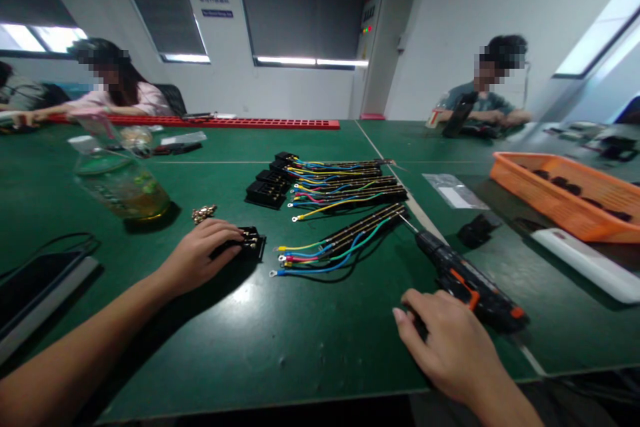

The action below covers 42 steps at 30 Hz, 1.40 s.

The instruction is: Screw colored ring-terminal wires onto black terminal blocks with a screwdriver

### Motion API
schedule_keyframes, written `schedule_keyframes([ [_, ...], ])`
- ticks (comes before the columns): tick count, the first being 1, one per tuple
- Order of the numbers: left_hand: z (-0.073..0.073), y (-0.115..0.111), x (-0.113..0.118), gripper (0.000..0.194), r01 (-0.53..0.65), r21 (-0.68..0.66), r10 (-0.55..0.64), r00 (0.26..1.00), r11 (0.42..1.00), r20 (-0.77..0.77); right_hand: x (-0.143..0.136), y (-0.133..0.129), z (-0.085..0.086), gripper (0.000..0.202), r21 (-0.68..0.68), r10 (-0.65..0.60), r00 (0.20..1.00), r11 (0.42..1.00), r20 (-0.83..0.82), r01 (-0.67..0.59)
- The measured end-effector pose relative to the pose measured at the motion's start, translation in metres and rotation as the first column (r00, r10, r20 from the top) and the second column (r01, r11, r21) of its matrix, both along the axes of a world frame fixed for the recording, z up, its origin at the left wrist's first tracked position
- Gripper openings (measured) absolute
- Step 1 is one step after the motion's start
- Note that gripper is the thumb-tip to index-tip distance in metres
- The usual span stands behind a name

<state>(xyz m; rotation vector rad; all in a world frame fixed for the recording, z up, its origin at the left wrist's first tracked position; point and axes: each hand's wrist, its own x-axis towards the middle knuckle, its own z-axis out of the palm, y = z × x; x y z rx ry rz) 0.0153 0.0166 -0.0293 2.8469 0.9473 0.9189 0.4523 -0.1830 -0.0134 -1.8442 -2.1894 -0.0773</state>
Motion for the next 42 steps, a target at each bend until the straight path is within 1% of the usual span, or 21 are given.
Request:
schedule_keyframes([
  [6,0.001,-0.001,-0.001,0.016,0.001,-0.007,-0.001,1.000,1.000,0.015,0.000,-0.002,-0.005,0.036,0.068,0.012,1.000,0.998,-0.011,-0.011],
  [11,0.001,-0.001,-0.001,0.015,0.009,-0.003,-0.009,1.000,1.000,0.014,-0.007,-0.012,-0.011,0.042,0.123,-0.050,0.998,0.991,-0.028,0.053],
  [15,0.001,-0.001,0.000,0.015,0.009,-0.004,-0.009,1.000,1.000,0.004,-0.010,-0.018,-0.014,0.046,0.127,-0.069,0.996,0.989,-0.049,0.075],
  [20,0.002,-0.001,0.000,0.016,0.006,0.002,-0.006,1.000,1.000,0.003,-0.015,-0.017,-0.010,0.047,0.109,-0.082,0.995,0.990,-0.050,0.088],
  [24,0.002,-0.002,0.000,0.015,0.010,0.024,-0.010,1.000,1.000,-0.008,-0.023,-0.014,-0.008,0.047,0.075,-0.156,0.987,0.984,-0.041,0.159],
  [27,0.001,-0.001,0.000,0.015,0.015,0.031,-0.015,1.000,0.999,-0.018,-0.024,-0.007,-0.009,0.045,0.072,-0.202,0.979,0.977,-0.009,0.202],
  [33,-0.001,0.001,0.001,0.014,0.014,0.042,-0.013,1.000,0.999,-0.024,-0.012,0.017,-0.006,0.042,0.072,-0.122,0.989,0.991,0.083,0.117],
  [35,0.000,0.000,0.000,0.014,0.014,0.040,-0.013,1.000,0.999,-0.024,-0.012,0.025,-0.004,0.043,0.062,-0.135,0.985,0.990,0.111,0.129],
  [39,0.000,-0.001,-0.001,0.014,0.014,0.034,-0.013,1.000,0.999,-0.025,-0.014,0.040,0.003,0.044,0.024,-0.199,0.972,0.980,0.129,0.197],
  [42,0.000,-0.001,0.000,0.015,0.007,0.025,-0.006,1.000,1.000,-0.017,-0.016,0.053,0.012,0.041,-0.020,-0.187,0.974,0.981,0.125,0.191],
])
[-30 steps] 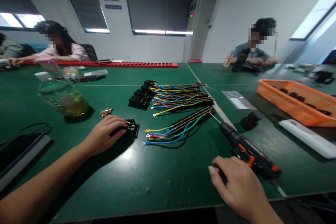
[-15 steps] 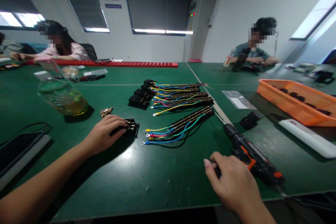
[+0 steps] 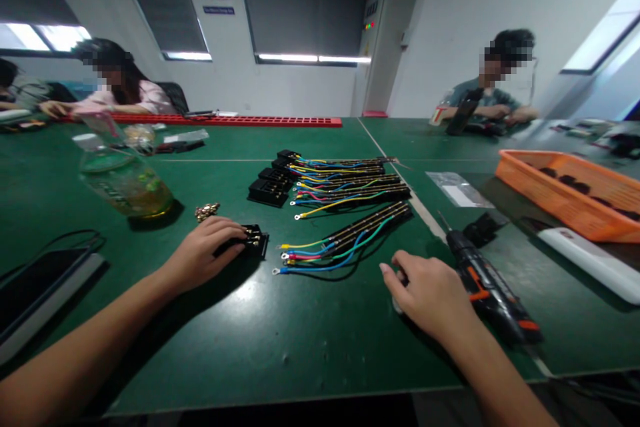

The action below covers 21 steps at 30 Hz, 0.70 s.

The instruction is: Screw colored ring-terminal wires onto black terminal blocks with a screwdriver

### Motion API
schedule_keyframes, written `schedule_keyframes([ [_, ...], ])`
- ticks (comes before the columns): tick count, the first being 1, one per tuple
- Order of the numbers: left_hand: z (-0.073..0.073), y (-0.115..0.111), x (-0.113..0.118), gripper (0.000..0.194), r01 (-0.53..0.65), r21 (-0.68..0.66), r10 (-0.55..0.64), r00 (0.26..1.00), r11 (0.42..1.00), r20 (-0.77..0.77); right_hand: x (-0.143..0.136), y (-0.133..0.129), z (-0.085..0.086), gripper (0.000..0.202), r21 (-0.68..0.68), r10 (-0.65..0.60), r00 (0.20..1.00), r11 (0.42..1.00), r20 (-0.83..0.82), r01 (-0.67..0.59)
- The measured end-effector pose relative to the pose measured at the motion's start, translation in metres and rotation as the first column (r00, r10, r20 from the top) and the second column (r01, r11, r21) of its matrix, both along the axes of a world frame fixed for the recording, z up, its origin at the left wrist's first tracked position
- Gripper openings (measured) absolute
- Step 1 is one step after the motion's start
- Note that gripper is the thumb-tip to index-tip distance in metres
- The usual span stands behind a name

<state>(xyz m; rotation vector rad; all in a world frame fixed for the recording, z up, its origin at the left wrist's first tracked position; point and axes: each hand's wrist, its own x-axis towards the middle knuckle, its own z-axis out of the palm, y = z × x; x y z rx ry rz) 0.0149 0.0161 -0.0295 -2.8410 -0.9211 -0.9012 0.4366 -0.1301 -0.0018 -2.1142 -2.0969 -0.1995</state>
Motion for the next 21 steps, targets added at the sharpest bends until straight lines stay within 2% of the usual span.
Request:
schedule_keyframes([
  [4,0.000,0.000,0.001,0.015,-0.008,-0.016,0.009,1.000,1.000,0.008,-0.008,0.023,0.020,0.031,-0.037,0.161,0.987,0.986,0.015,-0.160],
  [7,0.001,-0.001,0.001,0.015,-0.006,-0.012,0.006,1.000,1.000,0.008,-0.024,0.042,0.039,0.034,-0.083,0.343,0.939,0.936,0.002,-0.341],
  [9,0.001,-0.001,0.001,0.014,-0.002,-0.002,0.002,1.000,1.000,0.011,-0.038,0.054,0.051,0.043,-0.149,0.402,0.916,0.905,-0.003,-0.398],
  [12,0.002,-0.001,0.001,0.013,0.003,0.006,-0.003,1.000,1.000,0.018,-0.061,0.071,0.064,0.044,-0.288,0.467,0.883,0.840,-0.048,-0.460],
  [15,0.002,-0.001,0.002,0.012,0.012,0.003,-0.012,1.000,1.000,0.028,-0.077,0.091,0.067,0.049,-0.403,0.508,0.853,0.760,-0.119,-0.509],
  [18,0.002,-0.001,0.002,0.011,0.023,-0.008,-0.022,0.999,1.000,0.040,-0.087,0.111,0.063,0.061,-0.487,0.541,0.820,0.674,-0.186,-0.555],
  [21,0.002,0.000,0.003,0.011,0.020,-0.022,-0.018,0.999,1.000,0.047,-0.092,0.126,0.058,0.059,-0.535,0.558,0.807,0.629,-0.195,-0.564],
])
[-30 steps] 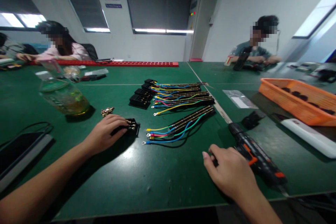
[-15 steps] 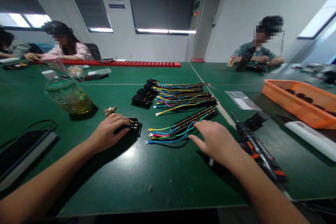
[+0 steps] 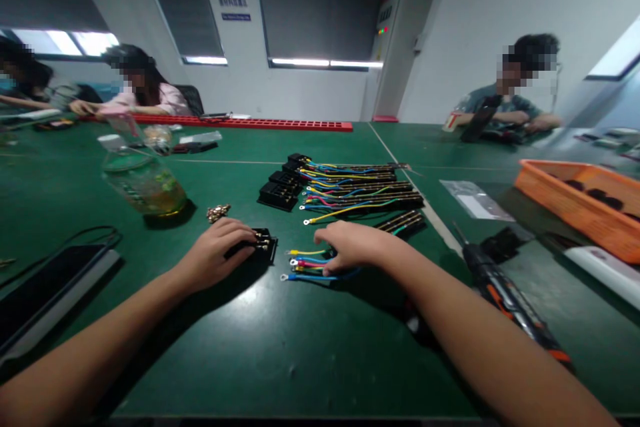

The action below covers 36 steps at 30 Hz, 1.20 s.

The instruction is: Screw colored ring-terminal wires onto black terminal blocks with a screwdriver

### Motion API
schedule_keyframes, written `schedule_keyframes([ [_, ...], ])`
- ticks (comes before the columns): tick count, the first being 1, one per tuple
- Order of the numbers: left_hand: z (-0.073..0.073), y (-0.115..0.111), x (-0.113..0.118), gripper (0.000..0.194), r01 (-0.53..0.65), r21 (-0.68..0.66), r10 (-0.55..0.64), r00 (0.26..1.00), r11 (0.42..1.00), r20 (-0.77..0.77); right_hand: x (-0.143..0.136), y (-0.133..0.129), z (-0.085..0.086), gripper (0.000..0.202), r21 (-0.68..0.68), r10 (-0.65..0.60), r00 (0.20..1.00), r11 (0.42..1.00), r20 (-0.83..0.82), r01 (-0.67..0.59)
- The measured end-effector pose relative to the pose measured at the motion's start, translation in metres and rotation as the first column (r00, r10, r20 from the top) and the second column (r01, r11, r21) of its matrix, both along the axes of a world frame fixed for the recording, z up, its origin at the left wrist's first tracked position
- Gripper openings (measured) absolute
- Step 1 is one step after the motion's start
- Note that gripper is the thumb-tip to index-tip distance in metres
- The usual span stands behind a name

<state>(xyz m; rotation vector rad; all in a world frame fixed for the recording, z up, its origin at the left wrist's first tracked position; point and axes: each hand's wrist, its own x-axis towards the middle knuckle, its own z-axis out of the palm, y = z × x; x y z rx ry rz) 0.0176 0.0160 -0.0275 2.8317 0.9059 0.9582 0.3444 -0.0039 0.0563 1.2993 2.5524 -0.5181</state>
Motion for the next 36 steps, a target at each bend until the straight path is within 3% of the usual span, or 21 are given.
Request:
schedule_keyframes([
  [7,-0.001,0.000,-0.001,0.011,-0.008,-0.001,0.008,1.000,1.000,-0.014,-0.009,0.016,0.001,0.048,-0.053,0.078,0.994,0.996,0.077,-0.074],
  [12,0.000,0.001,0.000,0.011,-0.005,-0.017,0.005,1.000,1.000,-0.010,-0.011,0.026,-0.010,0.031,-0.098,0.175,0.982,0.978,-0.071,-0.182],
  [17,0.002,-0.001,0.001,0.011,-0.002,-0.040,0.002,1.000,0.999,-0.001,-0.009,0.023,-0.026,0.031,-0.160,0.074,0.976,0.981,-0.207,-0.108],
  [30,0.000,-0.005,0.002,0.011,-0.048,-0.059,0.050,0.998,0.997,0.036,-0.012,0.022,-0.044,0.041,-0.163,-0.019,0.957,0.986,-0.288,-0.030],
  [36,-0.001,-0.005,0.003,0.010,-0.034,-0.176,0.039,0.999,0.984,0.025,-0.019,0.020,-0.045,0.037,-0.153,-0.083,0.949,0.988,-0.305,0.038],
])
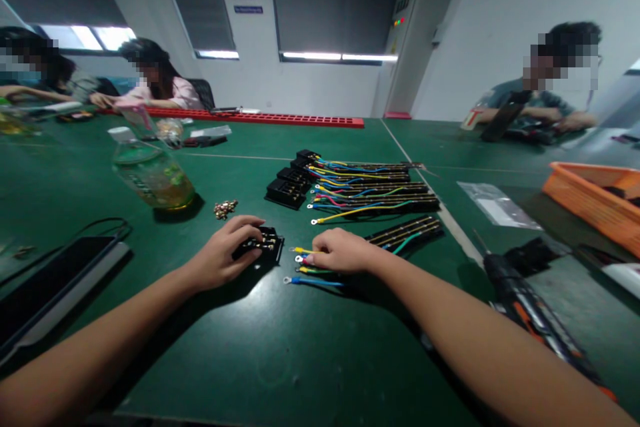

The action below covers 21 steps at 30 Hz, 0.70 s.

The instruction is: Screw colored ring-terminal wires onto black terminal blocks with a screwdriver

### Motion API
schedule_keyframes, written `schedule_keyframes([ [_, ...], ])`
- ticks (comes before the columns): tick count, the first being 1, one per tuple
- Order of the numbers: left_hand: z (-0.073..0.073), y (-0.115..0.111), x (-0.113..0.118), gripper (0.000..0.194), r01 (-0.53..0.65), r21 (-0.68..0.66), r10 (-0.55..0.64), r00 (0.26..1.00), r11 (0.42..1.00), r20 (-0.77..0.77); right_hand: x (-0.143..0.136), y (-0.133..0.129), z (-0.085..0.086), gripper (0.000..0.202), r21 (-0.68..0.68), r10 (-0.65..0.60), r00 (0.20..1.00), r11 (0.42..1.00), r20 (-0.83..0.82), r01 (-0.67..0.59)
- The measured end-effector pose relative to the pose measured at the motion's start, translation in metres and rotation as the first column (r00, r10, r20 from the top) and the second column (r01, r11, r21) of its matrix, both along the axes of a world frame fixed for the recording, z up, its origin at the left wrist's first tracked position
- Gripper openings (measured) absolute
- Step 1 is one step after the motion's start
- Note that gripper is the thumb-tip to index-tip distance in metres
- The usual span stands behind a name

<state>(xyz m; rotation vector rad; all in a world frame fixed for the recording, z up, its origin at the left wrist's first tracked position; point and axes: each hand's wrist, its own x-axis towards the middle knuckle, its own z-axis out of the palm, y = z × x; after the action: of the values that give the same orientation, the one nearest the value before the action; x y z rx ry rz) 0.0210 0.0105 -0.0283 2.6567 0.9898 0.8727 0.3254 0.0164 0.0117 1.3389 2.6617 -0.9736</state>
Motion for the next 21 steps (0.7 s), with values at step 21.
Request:
schedule_keyframes([
  [21,0.002,0.000,0.002,0.012,0.041,-0.065,-0.043,0.999,0.997,-0.020,-0.015,0.000,0.000,0.035,-0.028,-0.173,0.983,0.985,-0.064,0.172],
])
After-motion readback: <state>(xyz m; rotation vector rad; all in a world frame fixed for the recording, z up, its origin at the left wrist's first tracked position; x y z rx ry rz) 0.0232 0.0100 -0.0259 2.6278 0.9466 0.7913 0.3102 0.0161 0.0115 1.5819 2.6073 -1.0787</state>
